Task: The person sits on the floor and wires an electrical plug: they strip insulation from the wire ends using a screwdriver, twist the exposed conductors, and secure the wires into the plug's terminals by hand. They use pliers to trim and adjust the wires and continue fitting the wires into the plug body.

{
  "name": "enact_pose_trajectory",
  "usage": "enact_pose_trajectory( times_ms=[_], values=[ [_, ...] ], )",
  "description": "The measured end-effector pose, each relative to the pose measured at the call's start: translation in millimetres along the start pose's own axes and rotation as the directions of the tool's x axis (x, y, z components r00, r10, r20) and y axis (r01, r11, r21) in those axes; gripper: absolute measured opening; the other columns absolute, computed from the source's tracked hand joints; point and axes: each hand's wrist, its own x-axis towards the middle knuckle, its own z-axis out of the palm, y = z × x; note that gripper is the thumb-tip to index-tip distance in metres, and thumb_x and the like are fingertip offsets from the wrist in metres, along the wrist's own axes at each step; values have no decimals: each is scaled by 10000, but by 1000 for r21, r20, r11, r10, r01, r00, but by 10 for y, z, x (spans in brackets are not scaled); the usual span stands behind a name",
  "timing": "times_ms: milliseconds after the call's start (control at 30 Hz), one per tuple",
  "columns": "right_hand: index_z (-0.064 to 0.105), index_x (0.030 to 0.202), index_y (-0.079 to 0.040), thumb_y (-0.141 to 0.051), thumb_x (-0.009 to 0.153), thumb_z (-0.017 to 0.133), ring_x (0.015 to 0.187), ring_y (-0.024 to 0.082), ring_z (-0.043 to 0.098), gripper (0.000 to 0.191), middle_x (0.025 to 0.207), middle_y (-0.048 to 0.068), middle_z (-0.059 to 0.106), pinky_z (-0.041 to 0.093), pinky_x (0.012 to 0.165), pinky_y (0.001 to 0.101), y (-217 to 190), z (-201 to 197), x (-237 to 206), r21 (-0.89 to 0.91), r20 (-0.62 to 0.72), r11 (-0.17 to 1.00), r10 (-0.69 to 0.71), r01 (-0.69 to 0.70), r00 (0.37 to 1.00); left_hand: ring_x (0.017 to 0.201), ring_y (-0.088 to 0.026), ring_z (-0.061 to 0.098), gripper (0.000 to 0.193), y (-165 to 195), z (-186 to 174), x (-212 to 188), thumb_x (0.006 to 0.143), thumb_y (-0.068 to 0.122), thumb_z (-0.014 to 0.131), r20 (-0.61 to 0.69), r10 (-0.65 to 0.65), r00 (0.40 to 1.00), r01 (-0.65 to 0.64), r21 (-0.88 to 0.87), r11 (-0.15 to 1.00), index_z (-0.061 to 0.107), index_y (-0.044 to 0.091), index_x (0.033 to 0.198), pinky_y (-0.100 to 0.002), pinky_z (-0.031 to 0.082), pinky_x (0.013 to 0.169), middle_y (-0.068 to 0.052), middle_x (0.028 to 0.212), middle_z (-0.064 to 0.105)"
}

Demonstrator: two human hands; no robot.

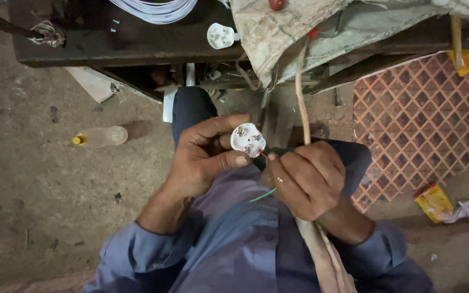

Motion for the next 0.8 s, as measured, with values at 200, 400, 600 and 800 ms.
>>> enact_pose_trajectory(
  times_ms=[200, 400, 600, 800],
  values=[
    [663, 885, 56, 105, 821, 782, 750, 270, 617, 144, 868, 104, 575, 513, 625, 378, -102, 8, -38, 107, 72, 971, 207, -214, 976, 1182, -213, 706, 553, -17, -8, -28, 936, -95, 747, 18, 37, 999, -38, 27, 999, 559, -30, 1452, -355, 600, 1026, -150, 1282, 706],
    [642, 864, 14, 98, 796, 791, 743, 270, 618, 184, 850, 98, 564, 519, 640, 377, -166, 33, -55, 123, 78, 948, 284, -292, 956, 1191, -202, 697, 555, -18, -32, -42, 948, -101, 738, 32, 42, 999, -42, 13, 999, 550, -32, 1465, -351, 585, 1050, -145, 1303, 699],
    [661, 868, 49, 121, 786, 774, 742, 275, 617, 156, 853, 109, 585, 543, 635, 373, -125, 84, -15, -9, -8, 992, 127, -127, 992, 1189, -201, 693, 558, -20, -45, -23, 940, -106, 733, 28, 22, 999, -22, -15, 1000, 540, -33, 1458, -355, 578, 1049, -141, 1301, 696],
    [660, 844, 51, 110, 777, 768, 711, 262, 632, 140, 827, 107, 584, 514, 585, 355, -125, 94, 11, 9, 7, 995, 103, -103, 995, 1180, -197, 692, 544, -1, -12, -41, 957, -110, 715, 19, 57, 998, -57, 16, 998, 536, -42, 1466, -338, 578, 1034, -139, 1270, 706]
  ],
)
